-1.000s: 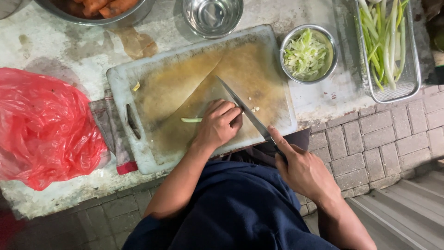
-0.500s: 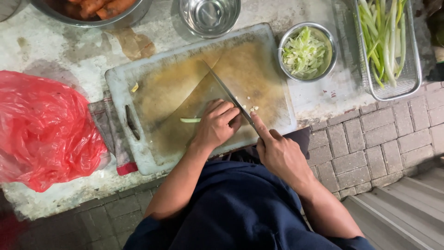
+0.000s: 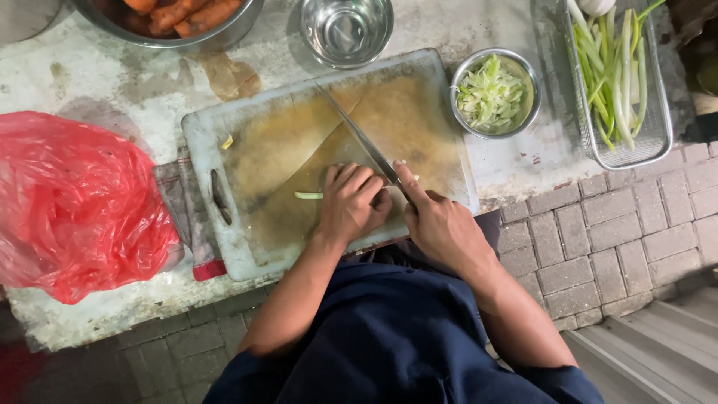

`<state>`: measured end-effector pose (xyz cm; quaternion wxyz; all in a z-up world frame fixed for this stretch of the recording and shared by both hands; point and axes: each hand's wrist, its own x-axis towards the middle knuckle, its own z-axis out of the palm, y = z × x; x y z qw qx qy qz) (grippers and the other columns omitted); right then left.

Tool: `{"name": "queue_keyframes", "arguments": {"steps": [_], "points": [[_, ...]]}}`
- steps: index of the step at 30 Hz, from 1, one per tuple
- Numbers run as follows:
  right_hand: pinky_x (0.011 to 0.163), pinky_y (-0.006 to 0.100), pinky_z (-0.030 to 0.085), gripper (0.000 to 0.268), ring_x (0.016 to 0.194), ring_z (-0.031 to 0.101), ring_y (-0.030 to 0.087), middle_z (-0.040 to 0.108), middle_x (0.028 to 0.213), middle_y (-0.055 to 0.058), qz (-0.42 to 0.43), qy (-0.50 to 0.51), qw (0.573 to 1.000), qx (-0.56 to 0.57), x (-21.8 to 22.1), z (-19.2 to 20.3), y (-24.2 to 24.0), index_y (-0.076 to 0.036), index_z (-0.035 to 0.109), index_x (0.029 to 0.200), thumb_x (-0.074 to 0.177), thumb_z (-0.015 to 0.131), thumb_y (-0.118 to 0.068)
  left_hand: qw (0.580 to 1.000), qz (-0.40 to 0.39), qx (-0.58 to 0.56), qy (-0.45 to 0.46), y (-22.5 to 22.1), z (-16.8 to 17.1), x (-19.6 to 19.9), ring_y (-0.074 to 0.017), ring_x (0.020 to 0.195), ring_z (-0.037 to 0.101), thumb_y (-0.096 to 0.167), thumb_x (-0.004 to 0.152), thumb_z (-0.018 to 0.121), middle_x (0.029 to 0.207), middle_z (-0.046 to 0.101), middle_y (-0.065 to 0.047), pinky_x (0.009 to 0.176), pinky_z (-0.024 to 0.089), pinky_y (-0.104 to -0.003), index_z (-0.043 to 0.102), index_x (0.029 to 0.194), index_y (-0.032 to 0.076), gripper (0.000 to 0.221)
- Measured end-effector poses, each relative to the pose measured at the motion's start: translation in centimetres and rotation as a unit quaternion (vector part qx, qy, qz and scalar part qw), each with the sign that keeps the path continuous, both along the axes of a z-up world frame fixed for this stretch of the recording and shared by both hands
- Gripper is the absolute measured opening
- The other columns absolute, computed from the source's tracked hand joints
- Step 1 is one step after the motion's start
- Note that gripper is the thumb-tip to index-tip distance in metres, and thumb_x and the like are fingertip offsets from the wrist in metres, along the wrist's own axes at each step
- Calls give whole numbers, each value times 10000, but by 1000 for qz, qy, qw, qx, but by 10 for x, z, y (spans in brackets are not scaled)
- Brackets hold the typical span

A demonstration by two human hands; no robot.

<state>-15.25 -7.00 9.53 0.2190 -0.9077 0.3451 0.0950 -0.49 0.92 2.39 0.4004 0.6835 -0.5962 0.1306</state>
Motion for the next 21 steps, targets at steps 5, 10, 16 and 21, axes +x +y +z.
{"name": "queue_keyframes", "arguments": {"steps": [5, 10, 16, 21], "points": [[678, 558, 576, 664, 744, 698, 471, 712, 904, 157, -8, 26, 999, 28, -15, 20, 1, -336, 322, 1530, 883, 449, -255, 1000, 6, 3, 21, 1, -3, 0, -198, 644, 550, 129, 695, 693, 689, 466, 24, 659, 459, -329, 593, 731, 161, 111], [645, 565, 577, 691, 733, 704, 473, 724, 923, 174, 1, 45, 998, 39, -31, 32, 4, -298, 311, 1543, 869, 456, -244, 1000, 5, 3, 28, -2, -9, 0, -187, 656, 568, 154, 714, 702, 693, 496, 37, 675, 469, -322, 602, 720, 182, 105], [633, 551, 594, 636, 736, 725, 451, 732, 958, 170, -7, 62, 997, 42, -42, 39, 12, -263, 372, 1512, 882, 451, -232, 1000, 13, 5, 23, -4, -6, 1, -175, 640, 561, 153, 731, 709, 674, 503, 45, 674, 466, -311, 576, 666, 191, 153], [632, 556, 598, 653, 725, 719, 457, 728, 957, 155, -19, 91, 994, 61, -52, 45, 13, -279, 349, 1526, 882, 451, -250, 999, 18, 6, 29, -6, -10, 1, -184, 626, 551, 167, 742, 705, 687, 494, 42, 645, 458, -309, 554, 654, 196, 178]]}}
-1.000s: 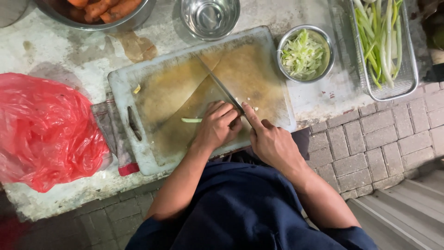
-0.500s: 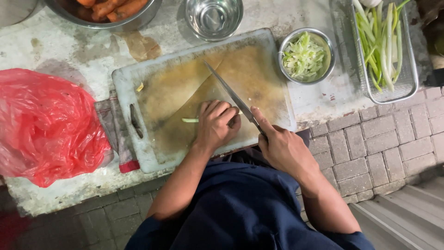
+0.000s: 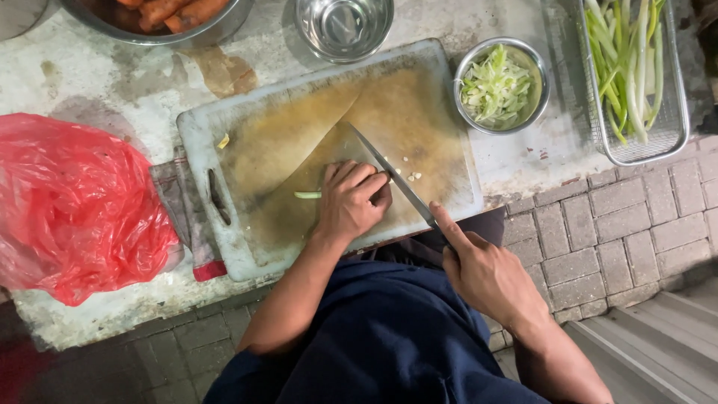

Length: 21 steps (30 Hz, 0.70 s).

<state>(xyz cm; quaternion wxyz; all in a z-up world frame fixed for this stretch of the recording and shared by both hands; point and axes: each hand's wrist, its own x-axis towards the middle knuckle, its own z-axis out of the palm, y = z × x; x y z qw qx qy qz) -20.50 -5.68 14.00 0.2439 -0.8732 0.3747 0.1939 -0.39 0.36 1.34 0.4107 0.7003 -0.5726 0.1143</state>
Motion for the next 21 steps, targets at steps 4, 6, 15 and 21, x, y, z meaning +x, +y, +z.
{"name": "queue_keyframes", "arguments": {"steps": [4, 6, 15, 21], "points": [[667, 550, 607, 661, 746, 730, 431, 731, 977, 122, -11, 34, 999, 16, -5, 5, -2, -334, 323, 1535, 886, 444, -284, 1000, 2, 0, -2, 0, 3, 1, -173, 612, 544, 168, 749, 706, 676, 488, 55, 649, 457, -300, 548, 643, 200, 192], [716, 573, 500, 753, 773, 641, 466, 628, 943, 103, -24, 137, 987, 85, -2, 9, -5, -434, 65, 1589, 930, 410, -318, 999, -11, 28, -26, 2, 13, 1, -178, 661, 510, 15, 720, 674, 708, 558, 28, 695, 340, -327, 643, 698, 135, 126], [649, 559, 599, 680, 719, 707, 454, 715, 916, 122, -10, 27, 1000, 5, -6, -11, 0, -358, 291, 1548, 889, 448, -293, 1000, 6, -2, -10, -2, -3, 3, -173, 616, 555, 166, 744, 696, 692, 506, 60, 643, 443, -293, 577, 670, 211, 147], [581, 549, 590, 653, 642, 697, 449, 704, 926, 117, 9, -34, 998, -59, 3, -51, 3, -335, 318, 1536, 900, 450, -267, 1000, -7, -5, 7, -1, 1, 3, -186, 606, 553, 167, 778, 699, 692, 499, 52, 612, 440, -303, 613, 702, 202, 119]]}}
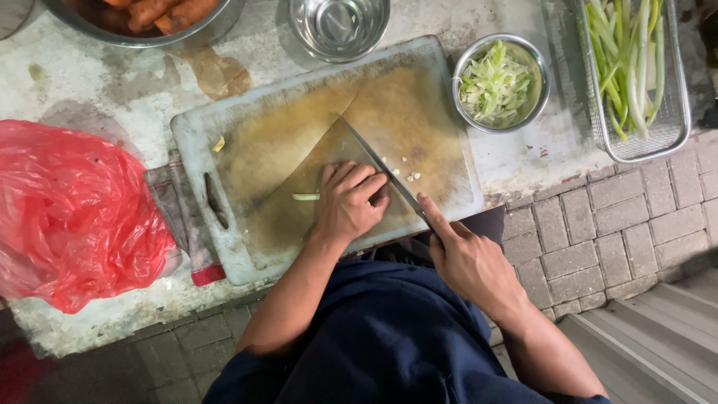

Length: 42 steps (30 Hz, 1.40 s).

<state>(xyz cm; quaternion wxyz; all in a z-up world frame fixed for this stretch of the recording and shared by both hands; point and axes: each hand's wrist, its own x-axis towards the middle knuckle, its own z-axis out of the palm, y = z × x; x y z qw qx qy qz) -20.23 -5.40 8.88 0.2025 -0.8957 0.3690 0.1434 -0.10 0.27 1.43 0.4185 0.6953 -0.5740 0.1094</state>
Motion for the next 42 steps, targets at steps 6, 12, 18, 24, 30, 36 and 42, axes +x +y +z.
{"name": "queue_keyframes", "arguments": {"steps": [6, 12, 18, 24, 30, 36, 42], "points": [[559, 548, 585, 660, 610, 686, 456, 696, 873, 139, 3, -25, 999, -25, 26, 7, -4, -319, 328, 1539, 895, 449, -236, 1000, -2, 3, -13, 1, 0, 0, -174, 610, 558, 198, 792, 696, 682, 496, 58, 620, 455, -311, 592, 679, 212, 154], [613, 560, 588, 673, 669, 698, 472, 710, 879, 162, 14, -57, 998, -12, 47, 2, -14, -286, 319, 1546, 891, 447, -206, 999, -37, 11, 6, 4, -5, 1, -207, 647, 585, 198, 731, 733, 687, 504, 27, 655, 473, -339, 644, 760, 193, 94], [653, 585, 583, 664, 709, 700, 482, 720, 909, 168, 5, -65, 998, 8, 52, 7, -18, -292, 343, 1531, 882, 470, -235, 999, -35, 17, 29, 6, -1, -2, -215, 687, 603, 178, 749, 726, 707, 528, 19, 704, 478, -345, 652, 788, 178, 84], [679, 585, 576, 652, 754, 700, 484, 726, 934, 166, -8, -29, 999, 34, 38, 31, -15, -297, 362, 1513, 873, 478, -260, 998, -25, 35, 41, 5, -5, -3, -213, 674, 602, 182, 747, 720, 701, 535, 22, 704, 498, -363, 664, 794, 178, 73], [690, 604, 574, 644, 796, 704, 489, 738, 970, 168, -26, 23, 997, 64, 9, 44, -11, -300, 373, 1504, 868, 476, -268, 999, -19, 26, 30, 4, -14, -2, -208, 661, 604, 174, 762, 731, 701, 539, 21, 704, 507, -354, 665, 787, 177, 71], [724, 561, 596, 679, 817, 730, 438, 746, 977, 139, -26, 75, 993, 88, -6, 58, -11, -342, 311, 1541, 883, 455, -252, 999, -16, 21, 23, 2, -17, -1, -195, 654, 597, 152, 701, 740, 698, 525, 35, 713, 504, -343, 638, 766, 194, 127], [721, 558, 597, 686, 818, 730, 426, 744, 996, 118, -39, 84, 990, 104, -9, 58, -9, -385, 285, 1542, 885, 453, -281, 1000, -7, 14, 22, 2, -18, -3, -192, 649, 592, 147, 713, 727, 696, 523, 38, 716, 495, -330, 628, 740, 193, 113]]}}
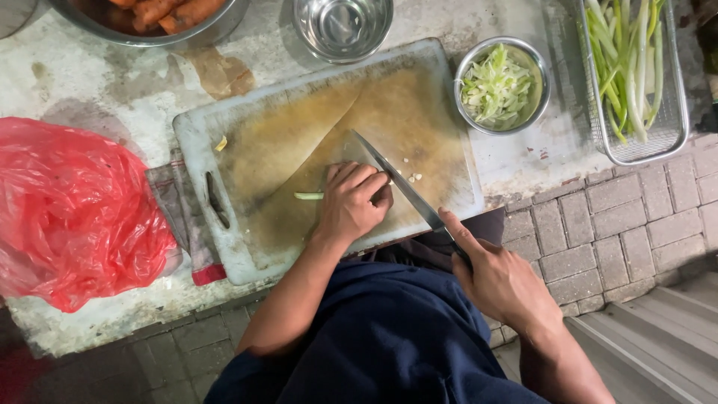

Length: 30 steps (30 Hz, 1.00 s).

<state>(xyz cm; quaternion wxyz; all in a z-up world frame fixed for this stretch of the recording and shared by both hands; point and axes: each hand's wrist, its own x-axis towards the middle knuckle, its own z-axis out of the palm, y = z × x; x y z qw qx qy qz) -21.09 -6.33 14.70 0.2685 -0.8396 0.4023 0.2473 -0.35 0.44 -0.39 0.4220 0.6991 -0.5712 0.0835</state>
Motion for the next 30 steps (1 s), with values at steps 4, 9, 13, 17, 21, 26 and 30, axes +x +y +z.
{"name": "queue_keyframes", "arguments": {"steps": [4, 9, 13, 17, 21, 26, 30], "points": [[720, 589, 583, 691, 830, 714, 455, 739, 996, 150, -4, -13, 1000, 8, 3, -6, 1, -364, 290, 1542, 882, 470, -268, 1000, 3, 1, -2, -1, 1, 1, -177, 654, 590, 160, 728, 723, 700, 527, 52, 718, 483, -314, 619, 734, 212, 116], [662, 582, 588, 652, 760, 710, 461, 731, 980, 161, 12, -77, 996, -41, 6, -30, 6, -303, 350, 1526, 889, 484, -257, 1000, 6, -2, -8, -1, 3, 1, -178, 656, 597, 151, 744, 708, 701, 533, 47, 732, 486, -310, 611, 722, 205, 113], [646, 575, 587, 666, 736, 702, 462, 722, 988, 155, 26, -111, 991, -74, 19, -48, 7, -293, 314, 1546, 901, 471, -235, 1000, 8, -4, -6, -1, 1, 1, -183, 664, 606, 160, 737, 708, 714, 543, 43, 728, 489, -323, 631, 752, 209, 92], [614, 559, 591, 670, 694, 704, 455, 719, 972, 148, 38, -134, 985, -103, 35, -52, 3, -290, 311, 1552, 904, 465, -210, 1000, -7, 3, 5, 1, 2, 1, -188, 661, 604, 168, 723, 736, 703, 538, 41, 719, 499, -336, 630, 742, 200, 112], [637, 576, 583, 668, 713, 696, 472, 719, 965, 159, 42, -140, 982, -118, 50, -64, -1, -298, 300, 1548, 902, 453, -224, 1000, -17, 8, 11, 3, 8, 2, -190, 657, 597, 164, 739, 732, 693, 529, 36, 707, 500, -340, 635, 748, 185, 100], [671, 585, 581, 669, 741, 695, 481, 721, 969, 170, 36, -140, 984, -108, 64, -57, -5, -305, 283, 1553, 909, 444, -221, 999, -23, 16, 18, 6, 15, 3, -207, 681, 614, 166, 721, 745, 701, 544, 20, 721, 504, -358, 647, 770, 178, 110], [726, 586, 570, 677, 805, 691, 490, 722, 983, 179, 19, -131, 989, -67, 70, -43, -10, -321, 281, 1552, 903, 454, -235, 999, -29, 30, 26, 8, 21, 1, -224, 686, 611, 121, 696, 732, 697, 533, 7, 713, 510, -367, 642, 773, 157, 125]]}}
